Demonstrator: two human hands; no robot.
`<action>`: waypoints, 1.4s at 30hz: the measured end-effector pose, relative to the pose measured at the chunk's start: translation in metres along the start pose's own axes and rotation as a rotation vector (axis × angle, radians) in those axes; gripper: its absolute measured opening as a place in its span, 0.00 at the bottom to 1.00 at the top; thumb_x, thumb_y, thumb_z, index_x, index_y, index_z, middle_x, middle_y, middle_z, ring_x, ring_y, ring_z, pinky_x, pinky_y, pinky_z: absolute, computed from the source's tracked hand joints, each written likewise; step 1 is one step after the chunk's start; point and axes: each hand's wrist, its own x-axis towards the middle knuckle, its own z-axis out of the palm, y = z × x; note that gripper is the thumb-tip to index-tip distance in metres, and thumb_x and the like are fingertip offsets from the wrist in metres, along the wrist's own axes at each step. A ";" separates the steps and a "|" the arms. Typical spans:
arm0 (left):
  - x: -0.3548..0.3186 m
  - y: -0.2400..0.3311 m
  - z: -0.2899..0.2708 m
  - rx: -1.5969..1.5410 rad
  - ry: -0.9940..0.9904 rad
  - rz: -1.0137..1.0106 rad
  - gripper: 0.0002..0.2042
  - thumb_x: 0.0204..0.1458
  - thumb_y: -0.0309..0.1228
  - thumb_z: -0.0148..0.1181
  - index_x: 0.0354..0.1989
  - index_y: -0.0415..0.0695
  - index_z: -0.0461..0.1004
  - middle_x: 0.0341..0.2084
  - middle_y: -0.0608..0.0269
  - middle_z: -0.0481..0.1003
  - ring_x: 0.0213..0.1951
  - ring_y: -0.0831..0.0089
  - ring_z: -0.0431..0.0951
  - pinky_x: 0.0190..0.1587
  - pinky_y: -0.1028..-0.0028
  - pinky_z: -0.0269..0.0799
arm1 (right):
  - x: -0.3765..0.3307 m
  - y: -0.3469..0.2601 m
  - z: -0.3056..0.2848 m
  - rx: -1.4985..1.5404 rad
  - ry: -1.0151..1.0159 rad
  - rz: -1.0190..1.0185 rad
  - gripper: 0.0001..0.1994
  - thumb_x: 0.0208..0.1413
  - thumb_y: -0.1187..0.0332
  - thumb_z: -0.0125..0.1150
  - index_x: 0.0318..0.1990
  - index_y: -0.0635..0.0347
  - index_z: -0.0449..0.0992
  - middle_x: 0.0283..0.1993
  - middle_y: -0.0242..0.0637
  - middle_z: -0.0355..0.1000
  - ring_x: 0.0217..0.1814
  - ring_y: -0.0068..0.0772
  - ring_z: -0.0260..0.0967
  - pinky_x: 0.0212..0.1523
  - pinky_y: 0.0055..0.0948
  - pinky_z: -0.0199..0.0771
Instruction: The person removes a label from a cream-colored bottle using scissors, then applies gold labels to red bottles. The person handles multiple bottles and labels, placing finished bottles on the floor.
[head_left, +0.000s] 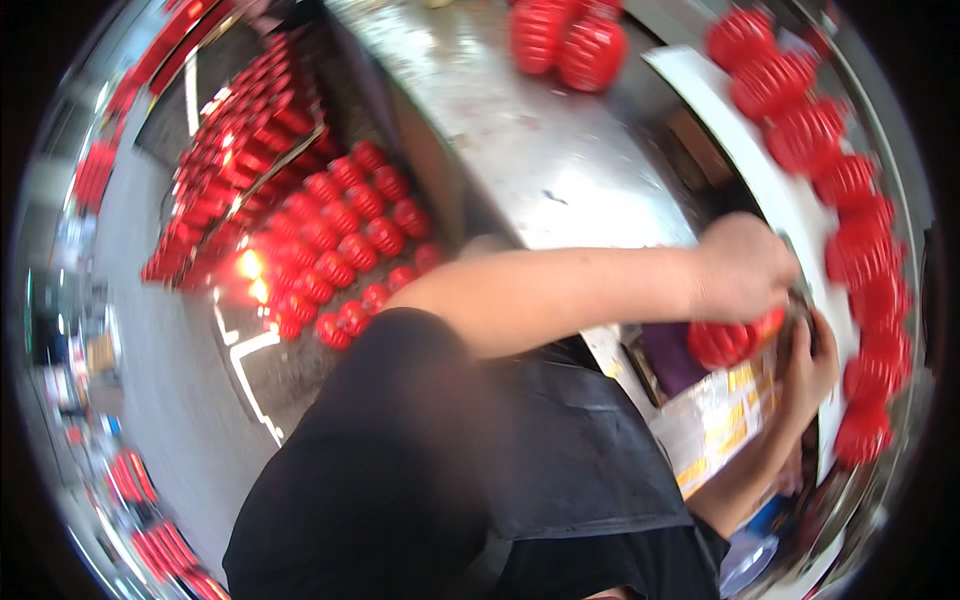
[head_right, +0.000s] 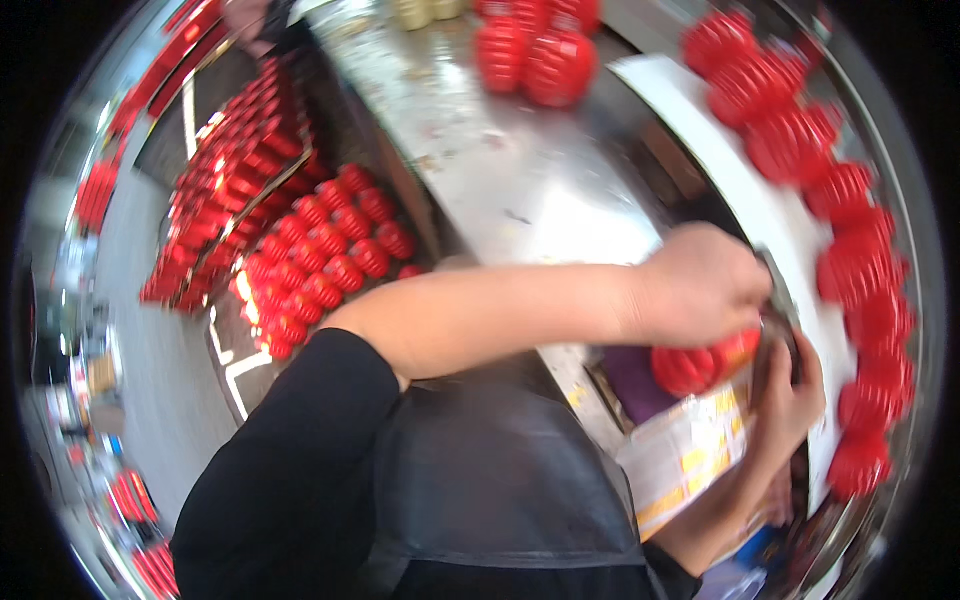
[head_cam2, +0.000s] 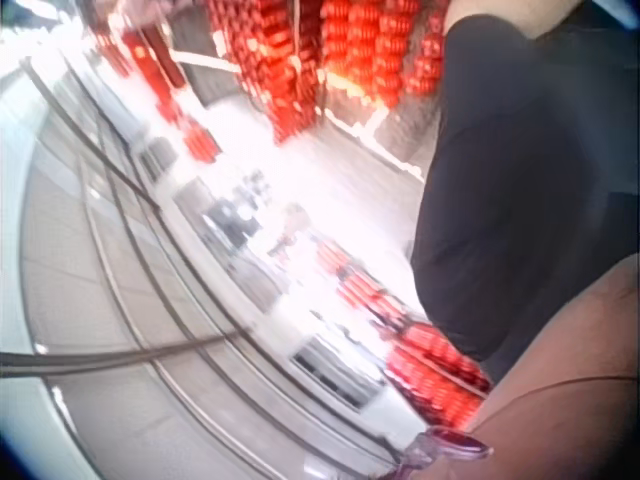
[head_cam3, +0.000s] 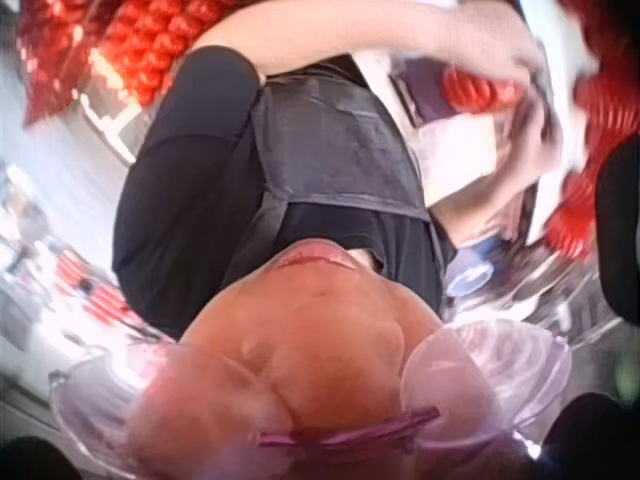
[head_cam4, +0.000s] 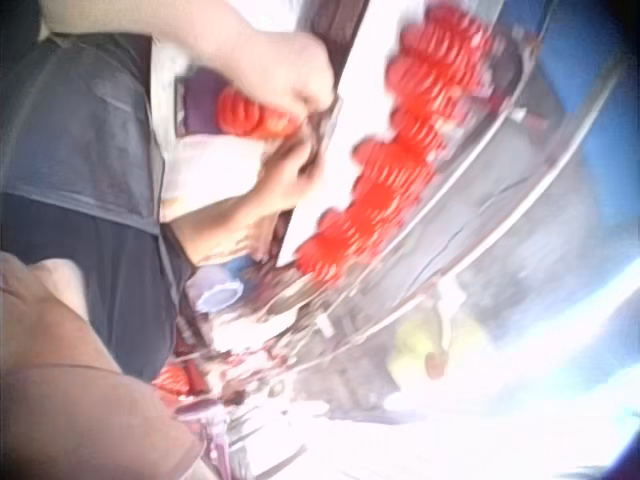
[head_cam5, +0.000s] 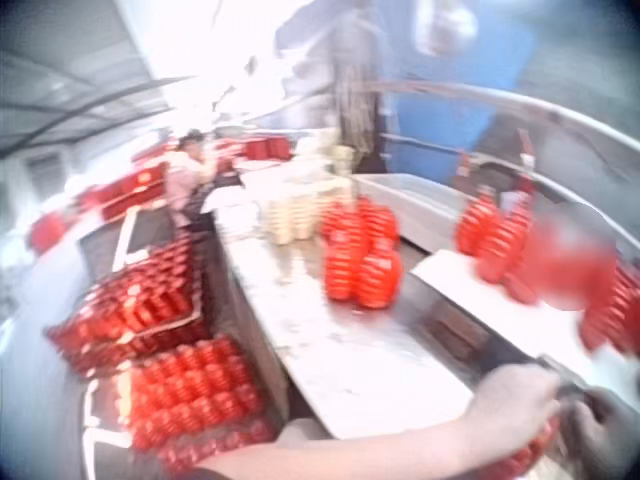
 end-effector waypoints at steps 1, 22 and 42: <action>-0.010 0.002 -0.007 -0.038 0.006 -0.006 0.09 0.47 0.34 0.64 0.27 0.41 0.82 0.26 0.47 0.80 0.33 0.46 0.82 0.39 0.54 0.78 | 0.005 0.003 0.000 0.101 -0.018 -0.087 0.15 0.65 0.69 0.66 0.57 0.65 0.82 0.51 0.39 0.82 0.49 0.27 0.79 0.51 0.25 0.79; -0.621 -0.007 -0.269 1.001 0.940 -1.288 0.07 0.54 0.29 0.68 0.29 0.40 0.77 0.29 0.51 0.78 0.33 0.49 0.79 0.38 0.54 0.74 | 0.084 -0.087 0.129 0.742 -0.524 0.095 0.19 0.70 0.67 0.61 0.66 0.57 0.76 0.53 0.33 0.82 0.44 0.20 0.82 0.34 0.16 0.82; -0.924 -0.117 -0.187 0.949 0.747 -2.012 0.08 0.54 0.37 0.68 0.32 0.46 0.82 0.36 0.53 0.82 0.42 0.48 0.83 0.45 0.52 0.77 | 0.130 -0.046 0.071 0.597 -0.119 0.484 0.10 0.67 0.69 0.63 0.52 0.60 0.83 0.47 0.37 0.84 0.47 0.29 0.83 0.38 0.23 0.87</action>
